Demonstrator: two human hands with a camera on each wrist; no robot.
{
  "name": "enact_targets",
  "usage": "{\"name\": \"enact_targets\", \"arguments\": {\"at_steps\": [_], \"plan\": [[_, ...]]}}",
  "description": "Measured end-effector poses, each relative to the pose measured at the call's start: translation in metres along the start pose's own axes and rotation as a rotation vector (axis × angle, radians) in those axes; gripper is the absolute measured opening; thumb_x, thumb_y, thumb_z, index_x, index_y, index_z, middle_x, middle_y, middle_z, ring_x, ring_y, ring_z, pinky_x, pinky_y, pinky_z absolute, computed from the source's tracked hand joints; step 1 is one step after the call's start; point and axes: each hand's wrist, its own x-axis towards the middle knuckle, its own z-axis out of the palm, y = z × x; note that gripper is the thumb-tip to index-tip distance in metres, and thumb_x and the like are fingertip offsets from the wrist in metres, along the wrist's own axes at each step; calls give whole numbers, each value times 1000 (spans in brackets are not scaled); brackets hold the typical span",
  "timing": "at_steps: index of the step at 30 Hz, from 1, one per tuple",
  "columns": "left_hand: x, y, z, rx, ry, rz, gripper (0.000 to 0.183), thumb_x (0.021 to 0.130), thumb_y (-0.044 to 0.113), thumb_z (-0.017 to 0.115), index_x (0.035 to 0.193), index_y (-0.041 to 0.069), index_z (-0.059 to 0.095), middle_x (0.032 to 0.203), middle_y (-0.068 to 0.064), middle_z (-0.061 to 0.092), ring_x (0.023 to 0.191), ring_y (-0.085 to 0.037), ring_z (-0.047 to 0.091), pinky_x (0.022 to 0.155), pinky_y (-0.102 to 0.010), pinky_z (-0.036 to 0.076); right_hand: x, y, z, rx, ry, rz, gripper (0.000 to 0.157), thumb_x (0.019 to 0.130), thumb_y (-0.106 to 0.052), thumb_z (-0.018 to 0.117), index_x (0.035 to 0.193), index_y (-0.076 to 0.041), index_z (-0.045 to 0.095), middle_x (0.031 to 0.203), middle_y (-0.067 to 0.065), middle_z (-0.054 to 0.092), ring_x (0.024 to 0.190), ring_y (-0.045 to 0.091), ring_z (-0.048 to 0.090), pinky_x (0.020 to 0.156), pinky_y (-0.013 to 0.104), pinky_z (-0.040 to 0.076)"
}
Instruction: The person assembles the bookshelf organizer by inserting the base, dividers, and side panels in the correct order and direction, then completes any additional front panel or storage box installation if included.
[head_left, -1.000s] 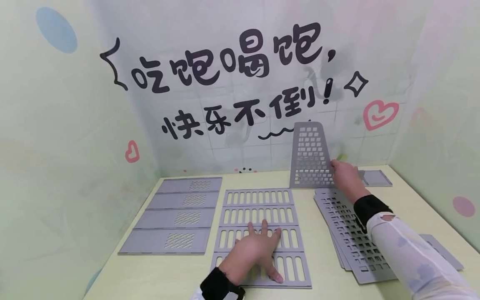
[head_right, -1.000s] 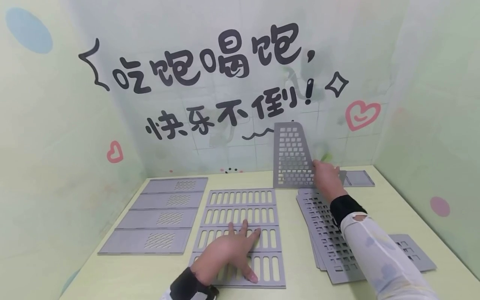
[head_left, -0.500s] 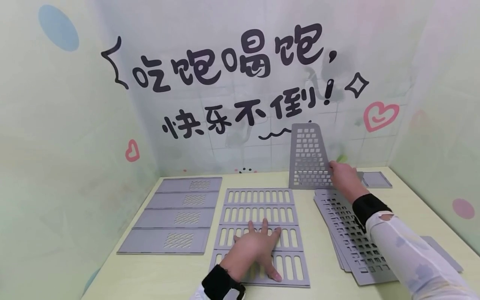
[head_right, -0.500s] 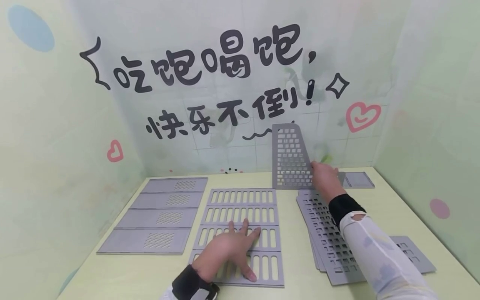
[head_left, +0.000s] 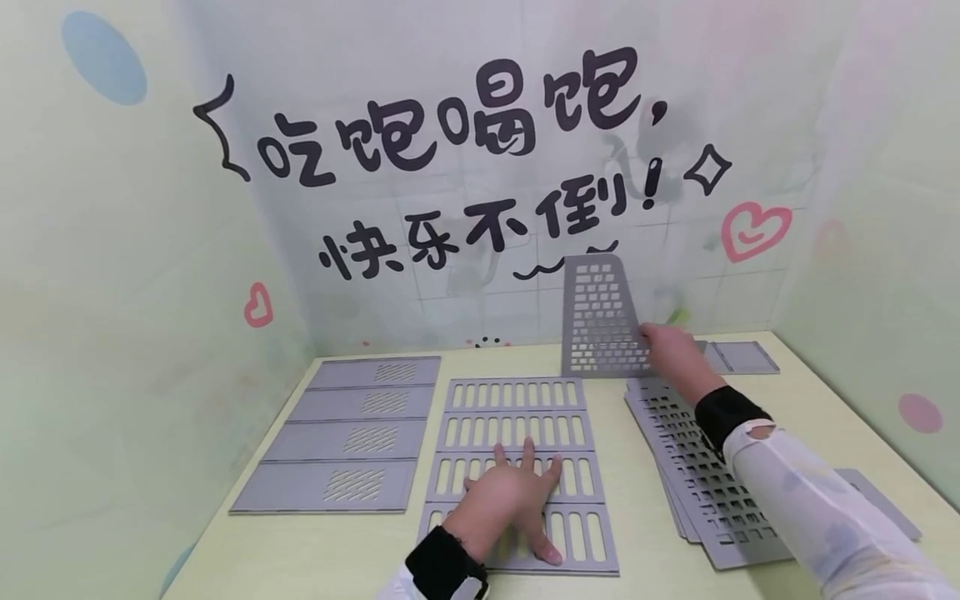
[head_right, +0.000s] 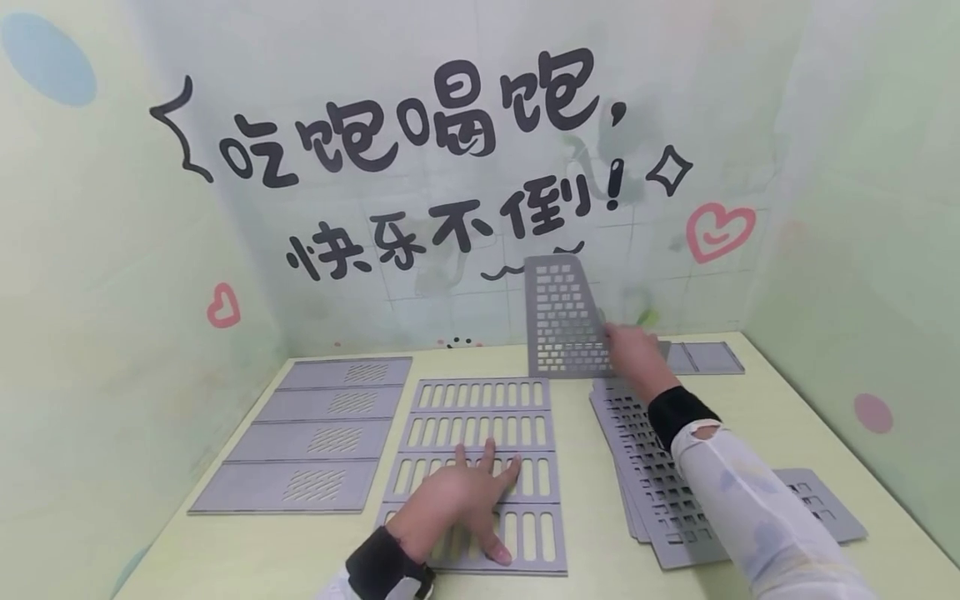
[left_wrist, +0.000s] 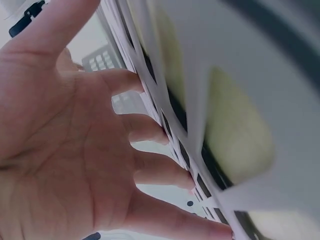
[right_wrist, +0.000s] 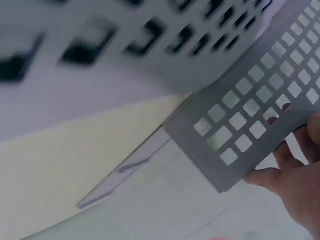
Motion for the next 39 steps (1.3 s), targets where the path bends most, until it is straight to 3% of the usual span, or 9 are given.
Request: {"name": "enact_targets", "arguments": {"at_steps": [8,11,21,24,26,28,31,33,39], "plan": [[-1,-1,-1,-12,-10,-14,128,62,63,96,167,50,23,182,-4,2,165,-51,5,107,-90,33,15,-47,23,-12,32,-124,22,99,11,46,107,-1,63,93,18,70,82,31,61,73,46,52],[-1,0,0,-9,-11,-22,127,62,64,96,166,52,24,182,-3,3,165,-50,6,108,-90,34,19,-63,30,-82,55,-158,21,98,10,48,101,-3,63,87,15,69,77,29,62,70,46,53],[1,1,0,-9,-11,-13,125,63,64,95,166,49,26,182,-6,7,164,-53,7,105,-92,33,23,-97,45,-200,41,-179,36,98,12,47,128,-1,64,91,20,73,78,36,71,58,46,54],[2,1,0,-12,-8,-10,125,63,63,95,166,48,27,182,-6,7,164,-53,7,104,-92,33,24,-105,47,-210,19,-164,39,99,10,49,134,0,61,99,23,75,88,40,74,71,56,61],[2,1,-1,-20,-8,-12,126,62,63,96,166,48,27,182,-7,7,164,-54,6,104,-93,32,23,-113,49,-216,-2,-161,42,99,8,52,140,0,58,108,24,76,101,42,74,87,64,61],[1,1,-2,-24,-6,-13,125,62,62,97,166,48,28,182,-7,8,164,-54,6,104,-93,32,22,-122,52,-206,-32,-155,48,101,6,54,148,0,53,122,25,74,116,44,71,105,72,52],[2,2,-3,-19,-7,-8,125,62,62,97,166,48,29,182,-7,9,164,-54,5,103,-93,32,17,-140,60,-187,-73,-148,52,103,2,55,154,1,46,135,24,70,131,43,65,120,77,34],[3,2,-3,-15,-7,-3,125,62,62,97,166,48,29,182,-7,8,164,-54,5,103,-93,32,14,-151,66,-172,-91,-145,57,105,-1,54,159,2,38,149,23,62,142,41,57,126,75,26],[2,0,-3,-18,-5,7,125,62,62,97,166,48,29,182,-6,7,164,-53,4,105,-92,31,8,-170,77,-177,-103,-157,71,109,-11,55,168,2,19,175,17,31,160,38,36,131,70,19]]}}
